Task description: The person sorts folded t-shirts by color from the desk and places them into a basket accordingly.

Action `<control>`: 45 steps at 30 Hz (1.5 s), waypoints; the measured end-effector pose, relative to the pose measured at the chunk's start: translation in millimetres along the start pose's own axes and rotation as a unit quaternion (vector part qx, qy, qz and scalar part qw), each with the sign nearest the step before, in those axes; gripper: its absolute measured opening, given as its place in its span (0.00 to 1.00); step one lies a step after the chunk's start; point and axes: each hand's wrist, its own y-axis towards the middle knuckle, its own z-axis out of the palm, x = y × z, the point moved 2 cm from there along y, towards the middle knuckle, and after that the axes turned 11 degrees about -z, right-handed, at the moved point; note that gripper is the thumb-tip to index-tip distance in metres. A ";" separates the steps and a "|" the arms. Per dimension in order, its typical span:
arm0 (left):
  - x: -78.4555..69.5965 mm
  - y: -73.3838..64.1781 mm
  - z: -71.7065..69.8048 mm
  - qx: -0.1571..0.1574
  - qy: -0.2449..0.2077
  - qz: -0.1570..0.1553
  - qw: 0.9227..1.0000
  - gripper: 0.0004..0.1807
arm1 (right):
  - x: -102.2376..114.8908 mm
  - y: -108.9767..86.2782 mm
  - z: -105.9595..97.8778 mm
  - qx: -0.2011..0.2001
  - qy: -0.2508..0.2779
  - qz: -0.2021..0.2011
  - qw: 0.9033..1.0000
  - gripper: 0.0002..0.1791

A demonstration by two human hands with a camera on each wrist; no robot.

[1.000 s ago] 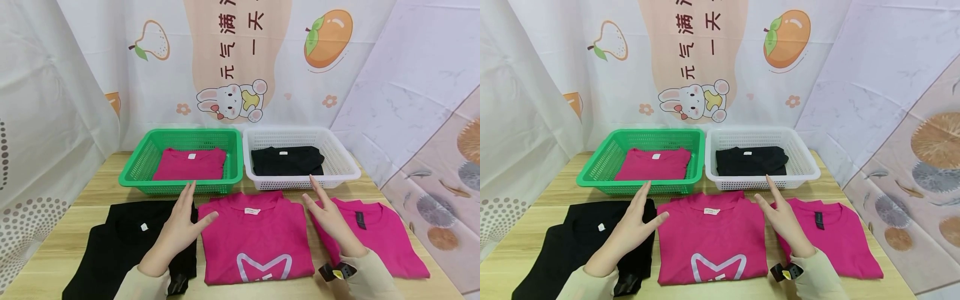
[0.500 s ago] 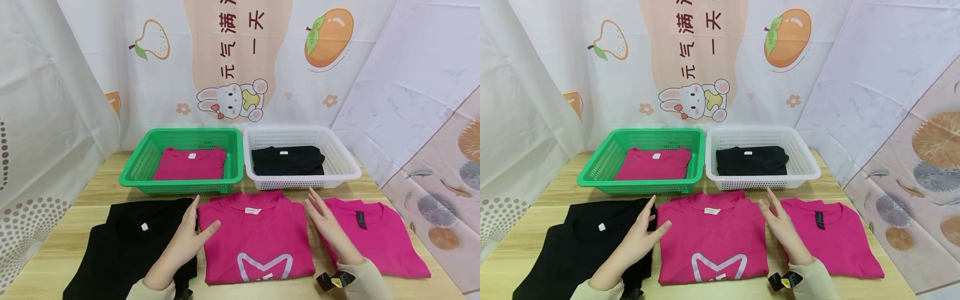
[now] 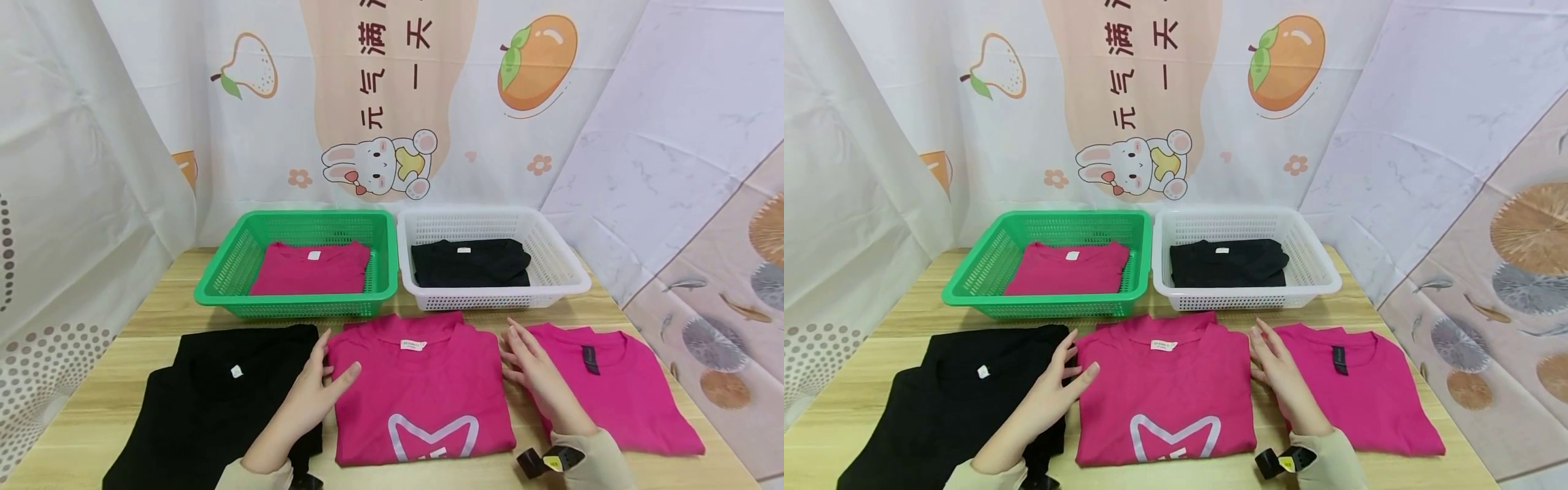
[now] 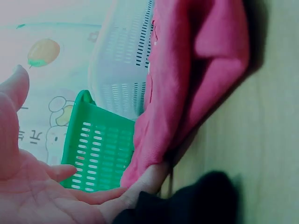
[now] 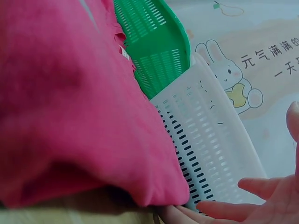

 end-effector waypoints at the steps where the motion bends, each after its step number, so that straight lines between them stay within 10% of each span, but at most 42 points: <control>1: 0.5 0.1 -0.3 -0.002 -0.002 -0.002 1.000 0.50 | -0.9 -0.2 -0.7 -0.001 0.001 0.002 1.000 0.38; 10: 4.3 4.4 -2.6 -0.007 -0.035 -0.027 0.999 0.47 | -8.6 -0.9 -7.1 -0.004 0.033 0.031 0.999 0.40; 19: 9.1 4.6 -1.9 0.056 -0.111 -0.073 0.989 0.47 | -14.5 -0.7 -3.8 0.015 0.073 0.046 0.996 0.37; 38: 25.9 8.5 12.6 0.282 -0.191 -0.028 0.940 0.40 | -27.4 -3.1 3.2 0.155 0.136 0.042 0.978 0.20; 45: 26.6 9.2 15.5 0.297 -0.206 -0.040 0.932 0.45 | -33.9 -2.7 8.8 0.174 0.094 0.042 0.979 0.26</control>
